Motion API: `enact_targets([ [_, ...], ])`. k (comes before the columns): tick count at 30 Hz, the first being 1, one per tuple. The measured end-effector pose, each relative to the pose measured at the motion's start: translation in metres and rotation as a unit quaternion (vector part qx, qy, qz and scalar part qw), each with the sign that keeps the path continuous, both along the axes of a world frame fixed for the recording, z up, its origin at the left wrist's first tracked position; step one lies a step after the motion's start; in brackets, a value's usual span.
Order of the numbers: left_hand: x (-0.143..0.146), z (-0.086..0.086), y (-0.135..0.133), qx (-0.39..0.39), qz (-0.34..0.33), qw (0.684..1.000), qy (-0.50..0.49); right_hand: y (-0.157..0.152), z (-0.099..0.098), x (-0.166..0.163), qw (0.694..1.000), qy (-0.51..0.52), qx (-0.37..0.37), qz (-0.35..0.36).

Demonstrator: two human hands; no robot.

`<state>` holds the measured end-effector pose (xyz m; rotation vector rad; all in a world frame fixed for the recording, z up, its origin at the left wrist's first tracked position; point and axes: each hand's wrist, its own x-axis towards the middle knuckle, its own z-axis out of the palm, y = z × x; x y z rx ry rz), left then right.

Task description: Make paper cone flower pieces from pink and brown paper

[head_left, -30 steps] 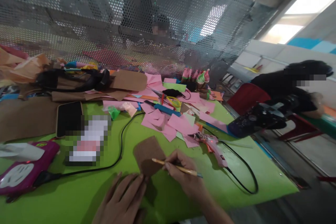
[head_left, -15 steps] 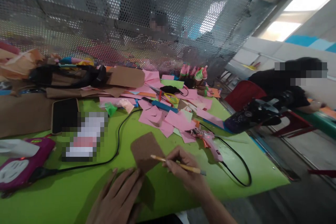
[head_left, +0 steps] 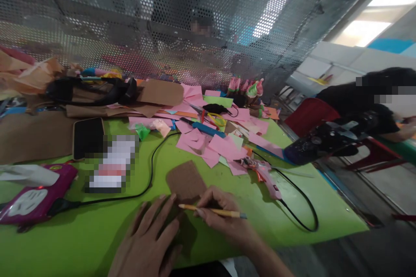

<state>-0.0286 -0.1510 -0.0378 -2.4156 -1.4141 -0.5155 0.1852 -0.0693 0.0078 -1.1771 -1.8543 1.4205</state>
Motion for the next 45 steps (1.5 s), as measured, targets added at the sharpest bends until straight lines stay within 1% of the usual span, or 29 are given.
enact_targets([
  [5, 0.0, -0.001, 0.0, -0.008, 0.005, 1.0, -0.005, 0.0, 0.0, -0.002, 1.0, -0.008, 0.023, 0.0],
  [7, 0.0, -0.002, 0.001, -0.004, 0.003, 1.0, -0.006, 0.002, -0.002, 0.0, 0.999, -0.01, 0.03, -0.013],
  [12, -0.002, -0.005, 0.001, 0.012, 0.001, 1.0, -0.002, 0.009, -0.007, 0.013, 0.992, -0.052, 0.072, -0.092],
  [15, -0.002, -0.006, 0.001, 0.014, 0.003, 1.0, 0.002, 0.011, -0.006, 0.02, 0.984, -0.069, 0.09, -0.139],
  [18, 0.0, -0.005, 0.003, 0.022, 0.004, 1.0, -0.001, 0.013, -0.003, 0.025, 0.979, -0.073, 0.095, -0.167],
  [23, 0.002, 0.0, 0.005, 0.043, 0.004, 0.999, -0.024, 0.01, 0.003, 0.025, 0.972, -0.063, 0.125, -0.189],
  [25, 0.002, 0.001, 0.004, 0.035, 0.004, 0.999, -0.023, 0.005, 0.005, 0.023, 0.976, -0.046, 0.119, -0.175],
  [28, 0.001, 0.001, 0.003, 0.02, 0.005, 1.0, -0.017, -0.003, 0.008, 0.016, 0.992, -0.005, 0.068, -0.103],
  [30, 0.001, 0.001, 0.001, 0.01, 0.006, 1.0, -0.015, -0.008, 0.007, 0.01, 0.998, 0.022, 0.029, -0.057],
  [32, 0.0, 0.0, 0.0, -0.002, 0.007, 1.0, -0.014, -0.011, 0.005, 0.004, 0.999, 0.031, 0.01, -0.034],
  [35, 0.0, 0.0, -0.001, -0.015, 0.004, 1.0, -0.013, -0.012, 0.001, -0.002, 1.0, 0.017, 0.009, -0.022],
  [40, 0.001, 0.002, 0.001, -0.001, 0.0, 1.0, -0.02, -0.012, -0.002, -0.002, 1.0, -0.002, 0.017, -0.014],
  [45, 0.0, -0.001, 0.002, 0.01, 0.002, 1.0, -0.014, -0.008, 0.002, 0.004, 0.998, -0.019, 0.042, -0.046],
])
